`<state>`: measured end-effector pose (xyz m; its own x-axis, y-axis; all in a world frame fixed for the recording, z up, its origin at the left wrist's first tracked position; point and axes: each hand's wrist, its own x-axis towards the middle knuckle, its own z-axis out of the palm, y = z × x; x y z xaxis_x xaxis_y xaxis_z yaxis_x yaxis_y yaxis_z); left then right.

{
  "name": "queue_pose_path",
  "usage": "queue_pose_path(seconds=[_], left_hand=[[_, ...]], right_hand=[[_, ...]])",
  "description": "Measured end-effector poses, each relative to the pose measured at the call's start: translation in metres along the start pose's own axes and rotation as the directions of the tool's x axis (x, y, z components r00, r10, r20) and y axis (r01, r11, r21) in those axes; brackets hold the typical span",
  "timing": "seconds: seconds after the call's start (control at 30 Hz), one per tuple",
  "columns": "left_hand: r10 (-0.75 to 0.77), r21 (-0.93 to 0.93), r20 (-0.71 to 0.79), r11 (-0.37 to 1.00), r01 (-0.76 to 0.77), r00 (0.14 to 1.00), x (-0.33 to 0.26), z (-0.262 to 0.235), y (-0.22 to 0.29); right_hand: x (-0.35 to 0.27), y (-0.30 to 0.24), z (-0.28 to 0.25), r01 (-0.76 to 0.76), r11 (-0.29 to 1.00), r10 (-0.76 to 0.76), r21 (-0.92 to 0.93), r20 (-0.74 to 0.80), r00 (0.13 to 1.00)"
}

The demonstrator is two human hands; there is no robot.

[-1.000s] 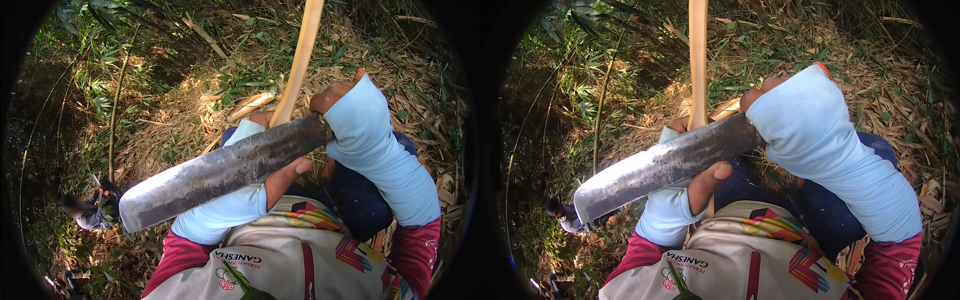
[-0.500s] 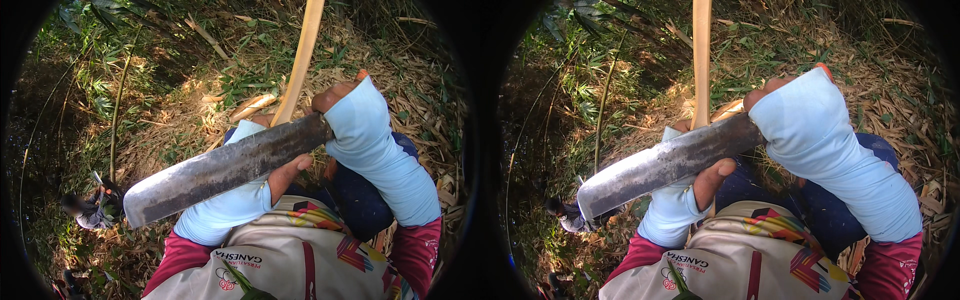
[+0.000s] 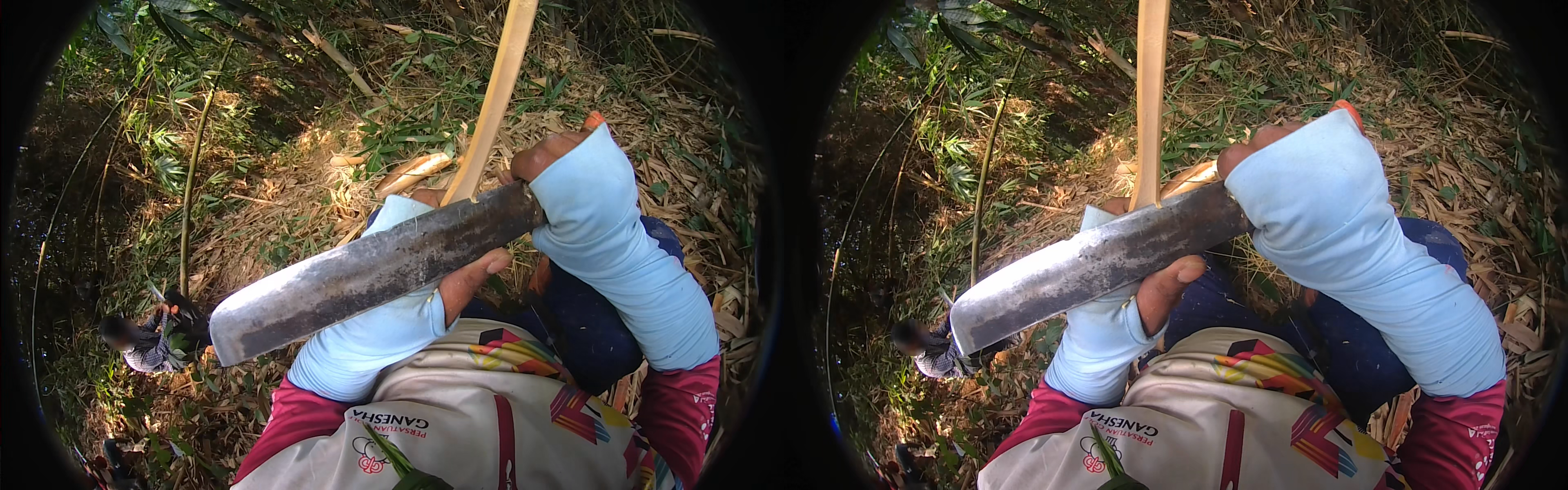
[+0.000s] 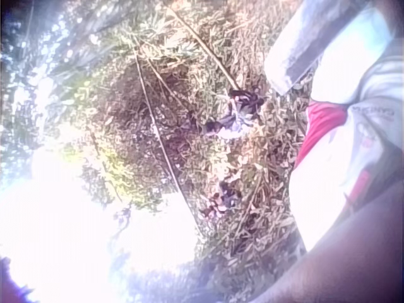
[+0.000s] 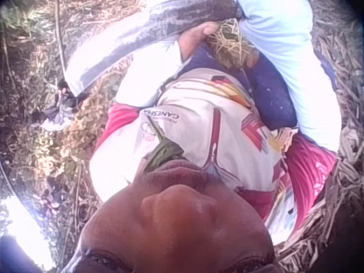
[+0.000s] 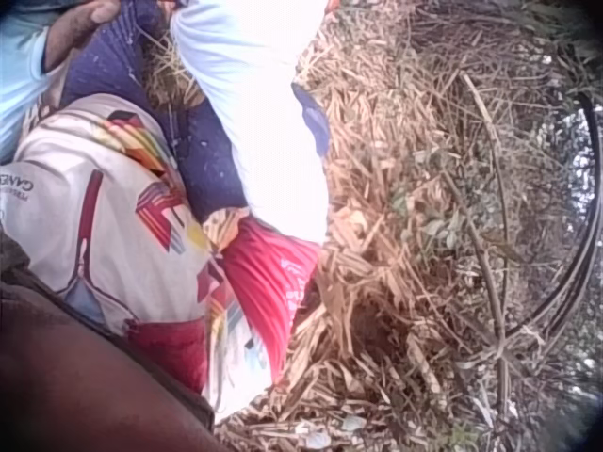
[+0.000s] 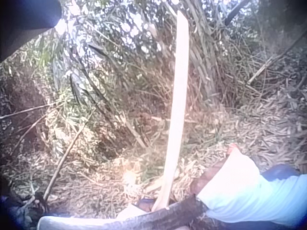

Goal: The person uses a large knife to split a long bamboo stalk into thin strips. They hold the bamboo vertically and repeatedly strike it with the knife to separate the layers, creating long, thin pieces.

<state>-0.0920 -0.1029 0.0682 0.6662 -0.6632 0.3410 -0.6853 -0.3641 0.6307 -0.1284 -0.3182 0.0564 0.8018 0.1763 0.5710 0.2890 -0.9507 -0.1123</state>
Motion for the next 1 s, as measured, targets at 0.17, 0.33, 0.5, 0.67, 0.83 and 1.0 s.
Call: queue_pose_path(seconds=[0.17, 0.33, 0.5, 0.67, 0.83, 1.0], left_hand=[[0.064, 0.023, -0.013, 0.998, -0.063, 0.998, 0.002, 0.000, -0.001], [0.066, 0.045, -0.014, 0.997, -0.065, 0.998, 0.001, 0.002, -0.003], [0.084, 0.110, 0.016, 0.990, -0.085, 0.996, 0.005, 0.000, -0.003], [-0.225, -0.138, 0.051, 0.963, 0.230, 0.973, 0.003, -0.002, 0.002], [-0.344, -0.232, 0.136, 0.900, 0.368, 0.929, 0.010, -0.009, 0.004], [-0.272, -0.389, 0.059, 0.880, 0.273, 0.961, 0.015, -0.005, 0.004]], right_hand=[[-0.001, 0.000, 0.001, 0.005, 1.000, -0.006, -0.011, -0.029, 1.000], [0.000, 0.000, 0.001, 0.008, 1.000, -0.008, -0.009, -0.054, 0.999], [0.000, 0.003, 0.004, 0.043, 0.997, -0.045, -0.058, -0.042, 0.998], [0.001, -0.001, 0.005, 0.015, 0.999, -0.014, 0.034, -0.023, 1.000], [0.002, 0.001, 0.003, 0.026, 0.989, -0.027, 0.147, 0.009, 1.000], [0.003, -0.003, 0.003, 0.047, 0.996, -0.050, 0.072, 0.040, 0.998]])
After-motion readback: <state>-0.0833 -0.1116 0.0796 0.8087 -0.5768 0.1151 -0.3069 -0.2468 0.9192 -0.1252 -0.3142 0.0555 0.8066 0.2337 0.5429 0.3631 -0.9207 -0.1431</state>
